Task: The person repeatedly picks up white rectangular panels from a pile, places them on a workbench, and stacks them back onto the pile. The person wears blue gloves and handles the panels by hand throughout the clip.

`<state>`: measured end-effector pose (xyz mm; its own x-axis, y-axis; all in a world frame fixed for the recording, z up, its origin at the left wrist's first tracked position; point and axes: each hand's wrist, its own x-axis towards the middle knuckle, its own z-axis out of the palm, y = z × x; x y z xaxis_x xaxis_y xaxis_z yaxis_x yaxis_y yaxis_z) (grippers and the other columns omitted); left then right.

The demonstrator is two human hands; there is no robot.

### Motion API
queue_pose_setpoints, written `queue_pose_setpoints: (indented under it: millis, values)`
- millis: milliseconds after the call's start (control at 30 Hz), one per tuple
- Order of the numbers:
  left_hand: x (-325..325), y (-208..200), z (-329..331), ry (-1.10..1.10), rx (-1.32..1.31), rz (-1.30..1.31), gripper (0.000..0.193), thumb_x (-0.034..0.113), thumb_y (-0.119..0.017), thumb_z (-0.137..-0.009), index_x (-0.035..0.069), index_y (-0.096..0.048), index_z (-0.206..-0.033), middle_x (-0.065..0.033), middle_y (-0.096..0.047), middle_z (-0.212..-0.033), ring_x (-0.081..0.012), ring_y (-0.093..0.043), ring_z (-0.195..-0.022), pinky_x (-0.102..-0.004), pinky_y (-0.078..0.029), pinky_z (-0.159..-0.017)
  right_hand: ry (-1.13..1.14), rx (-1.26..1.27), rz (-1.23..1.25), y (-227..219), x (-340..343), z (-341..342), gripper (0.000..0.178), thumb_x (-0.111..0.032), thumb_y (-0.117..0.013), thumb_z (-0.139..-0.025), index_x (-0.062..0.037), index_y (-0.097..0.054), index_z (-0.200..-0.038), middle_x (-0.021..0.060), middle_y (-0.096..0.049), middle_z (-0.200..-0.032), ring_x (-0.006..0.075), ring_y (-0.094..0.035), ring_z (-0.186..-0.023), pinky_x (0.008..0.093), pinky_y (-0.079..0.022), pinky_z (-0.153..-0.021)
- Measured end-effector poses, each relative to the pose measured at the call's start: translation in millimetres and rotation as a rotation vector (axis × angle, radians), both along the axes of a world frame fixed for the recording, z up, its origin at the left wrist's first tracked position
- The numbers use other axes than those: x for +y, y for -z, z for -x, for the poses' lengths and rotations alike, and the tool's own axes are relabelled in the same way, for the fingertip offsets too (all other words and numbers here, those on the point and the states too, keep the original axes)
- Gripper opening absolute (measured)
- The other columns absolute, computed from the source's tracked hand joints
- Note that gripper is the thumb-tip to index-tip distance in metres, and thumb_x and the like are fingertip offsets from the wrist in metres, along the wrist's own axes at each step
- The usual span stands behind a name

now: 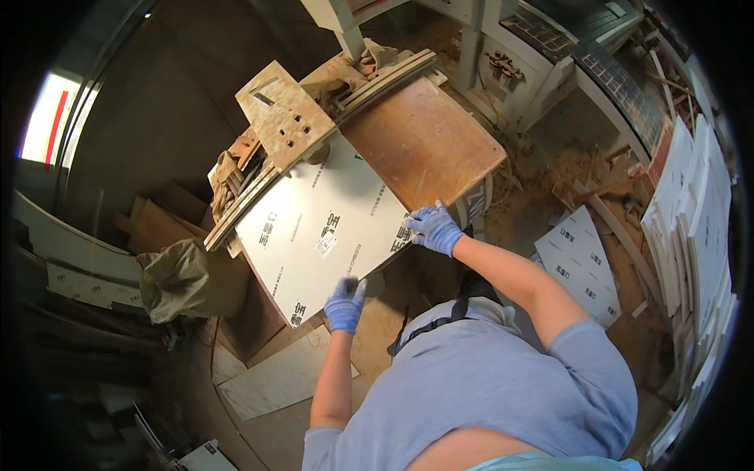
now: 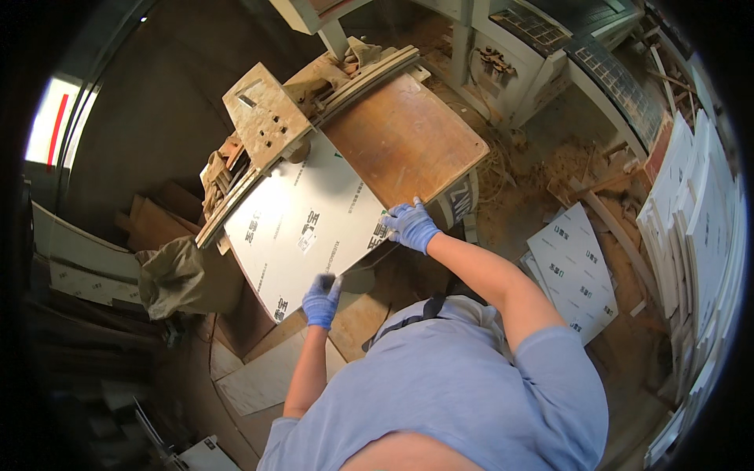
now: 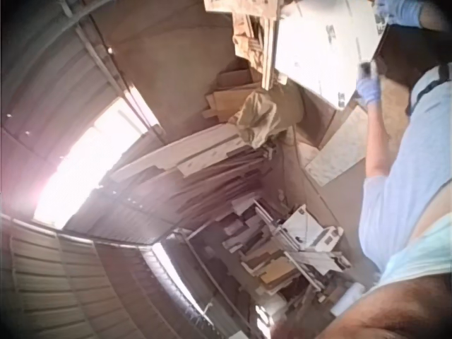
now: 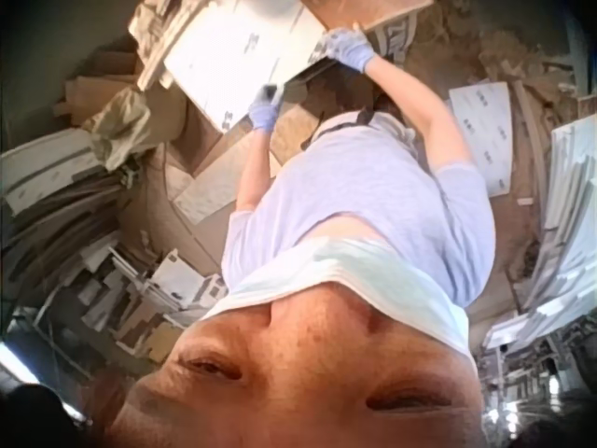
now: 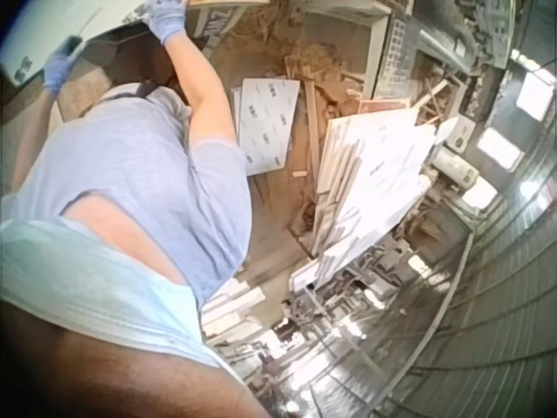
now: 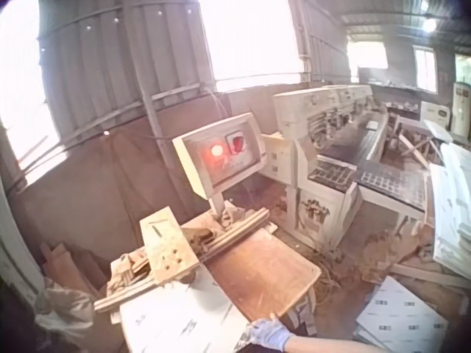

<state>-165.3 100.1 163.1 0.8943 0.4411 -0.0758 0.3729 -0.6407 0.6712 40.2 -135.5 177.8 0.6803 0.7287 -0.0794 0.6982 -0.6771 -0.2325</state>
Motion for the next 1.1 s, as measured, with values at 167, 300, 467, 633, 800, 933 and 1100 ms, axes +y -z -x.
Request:
queue_pose_setpoints:
  millis: [167, 300, 467, 633, 800, 933, 1100]
  values:
    - [20, -9, -18, 0.239, -0.181, -0.543, 0.061, 0.047, -0.075, -0.07, 0.021, -0.058, -0.121, -0.01, -0.051, -0.128, -0.0335, -0.044, -0.121, -0.0482, -0.032, -0.105, 0.001, 0.008, -0.04, 1, 9, 1, 0.047, -0.036, -0.066, -0.081, -0.0248, -0.057, -0.126, 0.0055, -0.053, -0.129, 0.0252, -0.045, -0.125, 0.0636, -0.022, -0.107]
    - [23, 11, -39, 0.321, -0.234, -0.575, 0.067, 0.047, -0.076, -0.067, 0.023, -0.055, -0.126, -0.0125, -0.047, -0.132, -0.0344, -0.039, -0.125, -0.0498, -0.026, -0.11, -0.017, -0.18, -0.054, -12, -6, 2, 0.029, -0.04, -0.061, -0.079, -0.0272, -0.067, -0.104, 0.0025, -0.065, -0.106, 0.0232, -0.059, -0.102, 0.0508, -0.041, -0.083]
    - [34, 39, -29, 0.309, -0.225, -0.671, 0.068, 0.043, -0.079, -0.063, 0.018, -0.059, -0.123, -0.0192, -0.05, -0.13, -0.0379, -0.042, -0.124, -0.0528, -0.027, -0.108, -0.035, -0.322, -0.117, 1, 12, 3, 0.018, -0.036, -0.061, -0.066, -0.0182, -0.066, -0.068, 0.0074, -0.064, -0.071, 0.029, -0.062, -0.069, 0.0498, -0.042, -0.057]
    - [21, 18, -37, 0.484, -0.49, -0.957, 0.047, 0.024, -0.061, -0.084, 0.009, -0.056, -0.129, -0.0193, -0.053, -0.13, -0.0356, -0.058, -0.11, -0.0531, -0.044, -0.09, -0.048, -0.092, -0.068, 23, 12, -12, 0.054, -0.046, -0.068, -0.071, -0.0194, -0.056, -0.117, 0.0101, -0.055, -0.118, 0.0295, -0.049, -0.117, 0.0699, -0.03, -0.096]
    - [28, 33, -38, 0.567, -0.446, -1.076, 0.059, 0.046, -0.048, -0.086, 0.012, -0.05, -0.134, -0.0163, -0.052, -0.132, -0.035, -0.054, -0.113, -0.0538, -0.041, -0.091, -0.058, -0.016, -0.061, 16, 10, -6, 0.055, -0.043, -0.067, -0.074, -0.0212, -0.055, -0.123, 0.01, -0.053, -0.122, 0.0286, -0.047, -0.12, 0.068, -0.026, -0.102]
    - [30, 47, -29, 0.587, -0.444, -1.089, 0.06, 0.048, -0.047, -0.086, 0.012, -0.049, -0.134, -0.0158, -0.052, -0.132, -0.0351, -0.054, -0.114, -0.0537, -0.041, -0.092, -0.046, 0.036, -0.045, 11, 6, 4, 0.056, -0.042, -0.067, -0.075, -0.0217, -0.054, -0.126, 0.0092, -0.052, -0.123, 0.0277, -0.045, -0.122, 0.0674, -0.023, -0.104]
    - [29, 38, -28, 0.61, -0.475, -1.103, 0.051, 0.037, -0.048, -0.089, 0.009, -0.052, -0.131, -0.0164, -0.053, -0.131, -0.0347, -0.056, -0.112, -0.0519, -0.044, -0.088, -0.053, 0.06, -0.071, 18, 4, 9, 0.055, -0.041, -0.067, -0.075, -0.0213, -0.054, -0.126, 0.009, -0.052, -0.121, 0.0276, -0.046, -0.12, 0.0682, -0.022, -0.104]
